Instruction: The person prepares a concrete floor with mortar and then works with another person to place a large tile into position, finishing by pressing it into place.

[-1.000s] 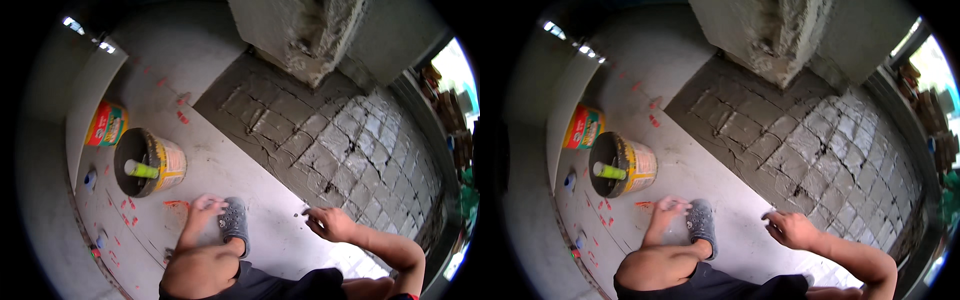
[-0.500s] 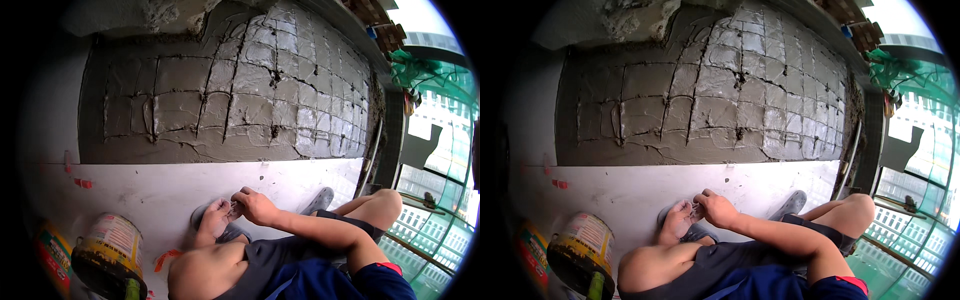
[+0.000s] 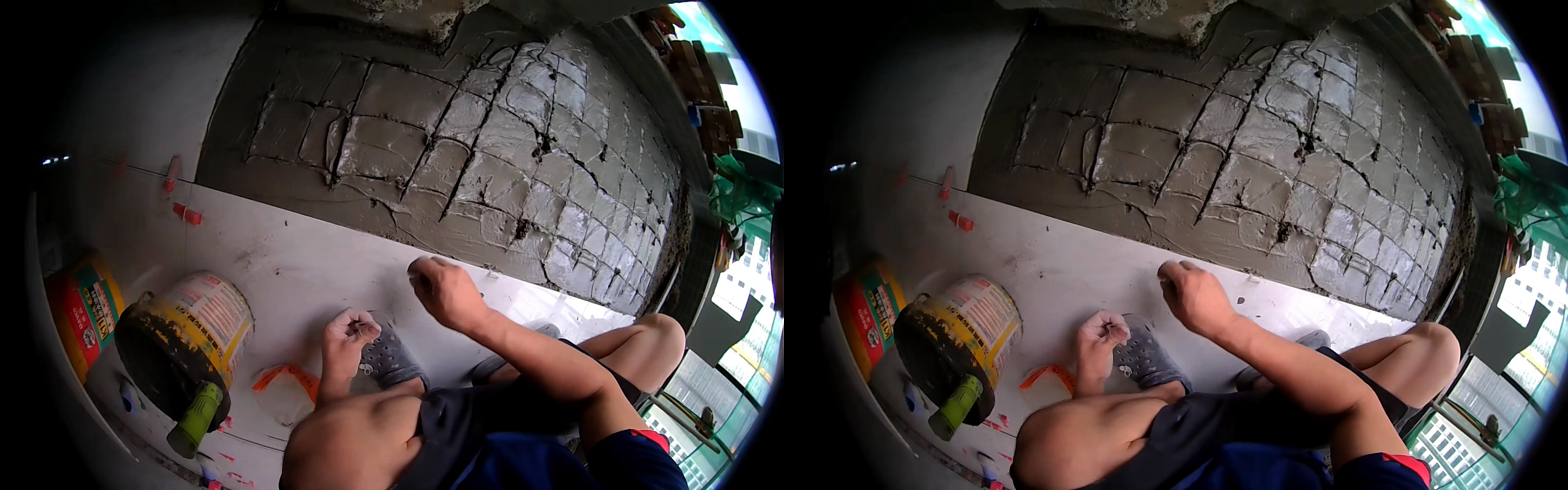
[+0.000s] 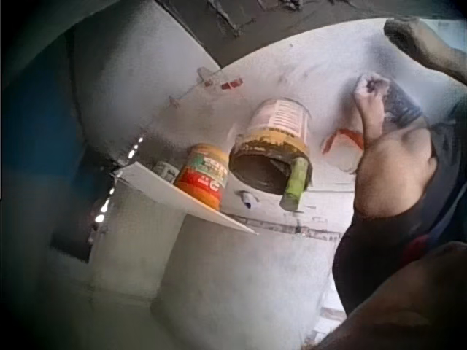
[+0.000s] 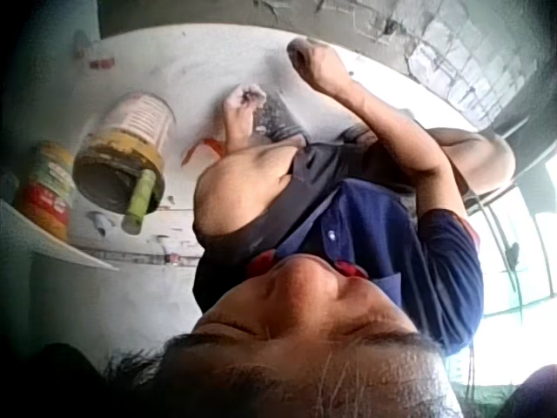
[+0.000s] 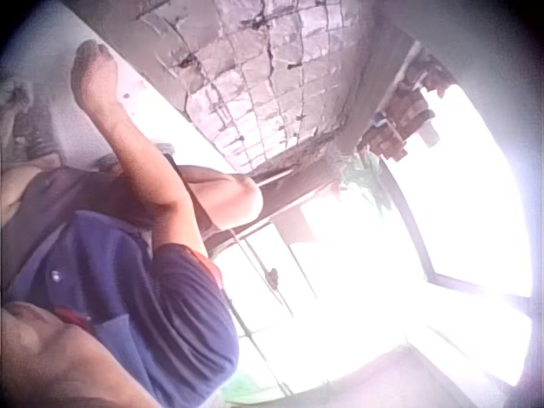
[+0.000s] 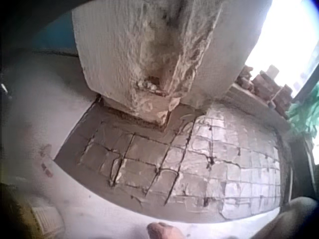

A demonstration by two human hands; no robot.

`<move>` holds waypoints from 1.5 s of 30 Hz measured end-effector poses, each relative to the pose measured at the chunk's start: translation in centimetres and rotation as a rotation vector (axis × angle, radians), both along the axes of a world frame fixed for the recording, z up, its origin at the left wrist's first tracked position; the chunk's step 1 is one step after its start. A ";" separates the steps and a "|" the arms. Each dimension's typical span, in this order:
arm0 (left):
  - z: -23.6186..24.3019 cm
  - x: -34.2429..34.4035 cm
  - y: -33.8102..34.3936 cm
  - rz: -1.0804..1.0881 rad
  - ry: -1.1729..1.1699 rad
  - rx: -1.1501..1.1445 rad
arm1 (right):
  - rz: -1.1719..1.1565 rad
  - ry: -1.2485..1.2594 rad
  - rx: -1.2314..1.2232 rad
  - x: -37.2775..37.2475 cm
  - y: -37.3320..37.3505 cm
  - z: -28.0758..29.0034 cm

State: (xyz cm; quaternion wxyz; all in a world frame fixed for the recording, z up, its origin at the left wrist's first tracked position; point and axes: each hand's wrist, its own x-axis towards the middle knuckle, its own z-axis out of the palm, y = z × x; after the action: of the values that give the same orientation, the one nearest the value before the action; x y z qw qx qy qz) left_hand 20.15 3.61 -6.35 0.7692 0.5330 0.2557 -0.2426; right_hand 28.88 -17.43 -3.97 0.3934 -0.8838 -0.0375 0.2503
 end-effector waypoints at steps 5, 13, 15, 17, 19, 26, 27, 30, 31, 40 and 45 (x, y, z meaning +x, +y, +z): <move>0.3 -0.9 -1.0 0.084 0.084 -0.003 | -0.059 -0.254 -0.142 3.2 -0.3 -2.8; -0.9 -1.3 -1.2 0.000 0.128 -0.048 | -0.002 -0.388 -0.255 2.7 1.7 -5.5; -0.9 -1.2 -1.1 0.021 0.101 -0.047 | 0.017 -0.389 -0.233 2.6 2.0 -5.6; -0.8 -1.2 -1.1 0.037 0.095 -0.050 | 0.032 -0.383 -0.229 2.7 2.1 -5.6; -0.6 -1.3 -1.2 0.045 0.112 -0.057 | 0.044 -0.362 -0.248 2.8 2.2 -5.6; -0.5 -1.8 -1.2 0.059 0.080 -0.029 | 0.116 -0.365 -0.234 2.9 2.5 -6.0; -0.5 -1.9 -1.1 0.064 0.076 -0.042 | 0.126 -0.348 -0.249 2.8 2.6 -6.0; -0.6 -2.0 -0.9 0.066 0.060 -0.053 | 0.155 -0.330 -0.290 2.8 2.9 -6.0; -0.6 -2.1 -0.8 0.058 0.058 -0.037 | 0.159 -0.342 -0.289 2.8 2.9 -6.0; -0.7 -2.4 -0.5 0.046 0.073 -0.004 | 0.131 -0.326 -0.272 2.8 3.1 -6.3; -0.5 -2.8 0.1 0.101 0.117 -0.037 | 0.119 -0.302 -0.142 3.2 3.0 -6.8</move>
State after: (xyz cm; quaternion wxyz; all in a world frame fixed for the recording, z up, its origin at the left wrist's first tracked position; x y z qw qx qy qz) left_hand 17.33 3.67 -6.84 0.7740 0.4900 0.3220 -0.2388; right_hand 32.13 -14.46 -10.82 0.3044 -0.9332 -0.1304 0.1395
